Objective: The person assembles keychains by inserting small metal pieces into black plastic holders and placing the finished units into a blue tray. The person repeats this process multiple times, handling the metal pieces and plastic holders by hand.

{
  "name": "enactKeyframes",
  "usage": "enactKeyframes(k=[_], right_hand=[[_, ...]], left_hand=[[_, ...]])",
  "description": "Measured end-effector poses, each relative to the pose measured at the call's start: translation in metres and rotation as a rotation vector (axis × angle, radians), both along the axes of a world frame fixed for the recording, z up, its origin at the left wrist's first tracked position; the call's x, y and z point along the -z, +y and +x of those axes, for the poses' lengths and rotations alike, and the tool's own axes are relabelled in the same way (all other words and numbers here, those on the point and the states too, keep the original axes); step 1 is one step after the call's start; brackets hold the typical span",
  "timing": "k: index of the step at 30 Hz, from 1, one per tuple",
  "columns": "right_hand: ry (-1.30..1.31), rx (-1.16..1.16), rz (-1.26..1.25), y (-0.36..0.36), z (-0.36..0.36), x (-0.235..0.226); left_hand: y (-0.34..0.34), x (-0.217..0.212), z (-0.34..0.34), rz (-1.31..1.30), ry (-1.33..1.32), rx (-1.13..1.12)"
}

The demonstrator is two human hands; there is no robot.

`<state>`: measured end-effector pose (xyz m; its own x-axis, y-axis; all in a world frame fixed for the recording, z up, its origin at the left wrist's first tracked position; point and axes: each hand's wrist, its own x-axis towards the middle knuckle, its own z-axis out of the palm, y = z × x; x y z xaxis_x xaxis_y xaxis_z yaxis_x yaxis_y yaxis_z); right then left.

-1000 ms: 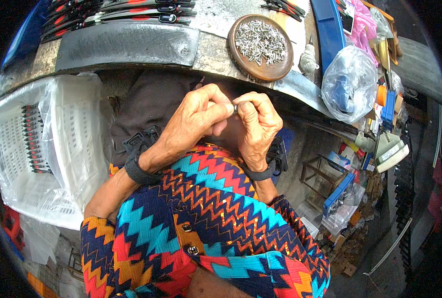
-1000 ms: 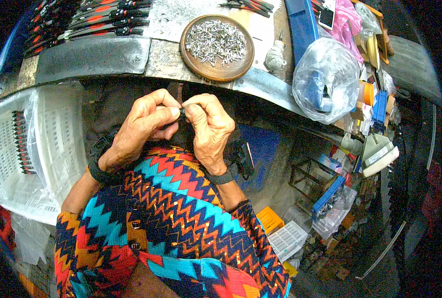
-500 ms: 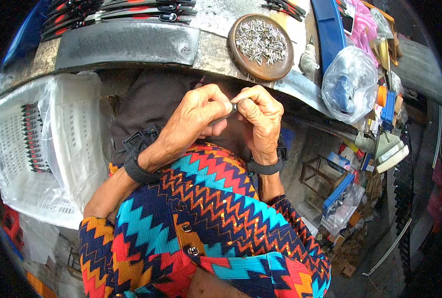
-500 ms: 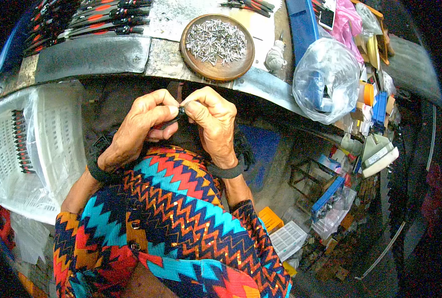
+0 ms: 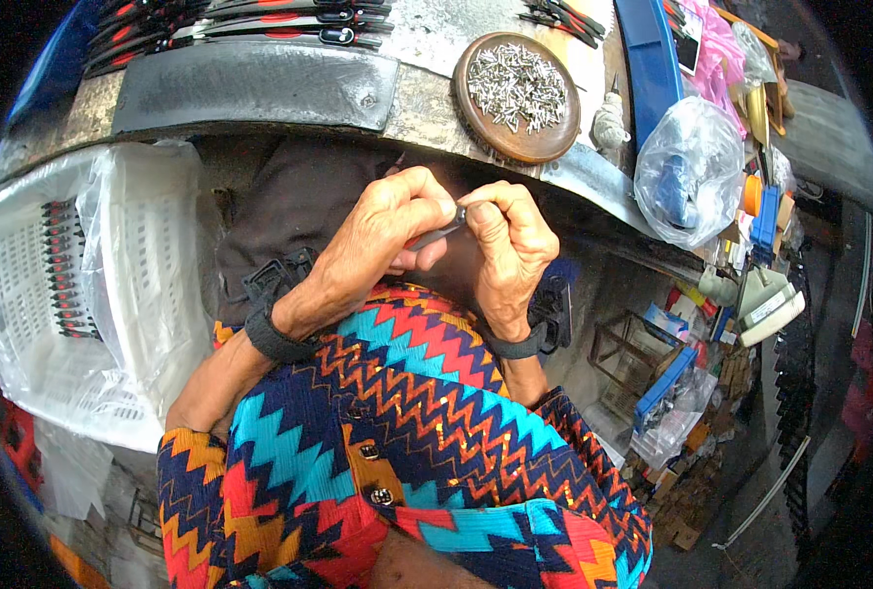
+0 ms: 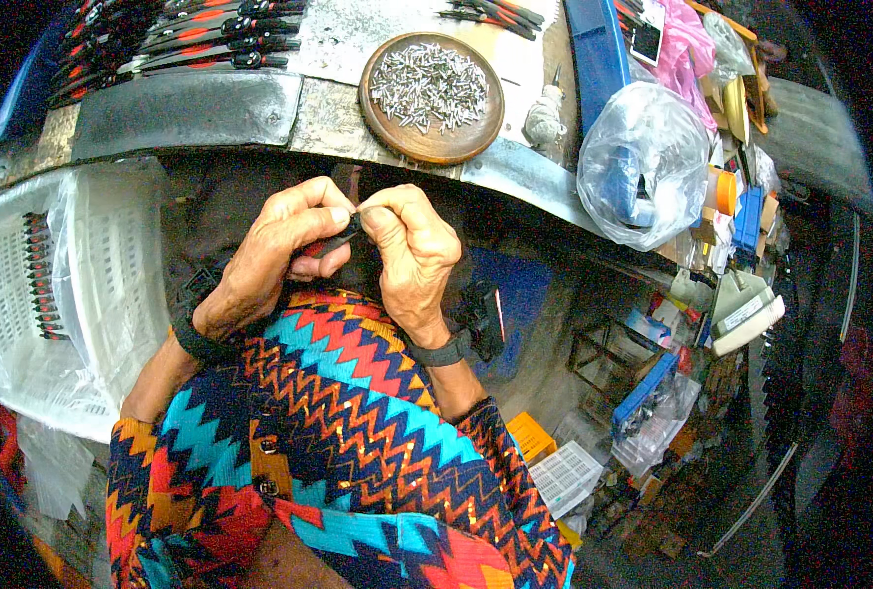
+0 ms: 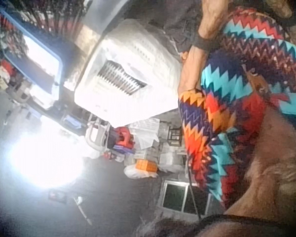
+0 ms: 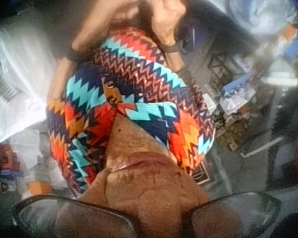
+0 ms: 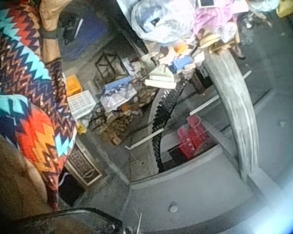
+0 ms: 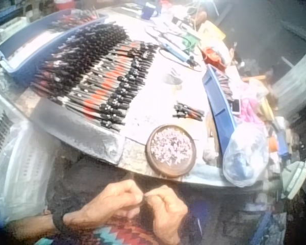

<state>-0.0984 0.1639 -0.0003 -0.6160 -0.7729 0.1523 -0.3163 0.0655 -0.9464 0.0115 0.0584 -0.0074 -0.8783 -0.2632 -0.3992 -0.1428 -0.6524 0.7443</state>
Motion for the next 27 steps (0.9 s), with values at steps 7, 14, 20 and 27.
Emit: enactKeyframes(k=[7,14,20,27], right_hand=[[-0.107,0.015,0.020,0.001,-0.002,0.000],[-0.279,-0.033,0.015,0.005,-0.004,0.007],[-0.412,0.040,0.015,0.007,-0.001,0.009],[-0.420,0.061,-0.026,0.004,0.000,0.013]], left_hand=[[0.001,-0.002,0.000,0.025,-0.002,0.011],[0.001,0.000,0.001,0.061,0.010,0.005],[0.002,0.006,0.002,0.022,-0.006,0.011],[0.007,0.009,0.001,-0.227,0.065,-0.044]])
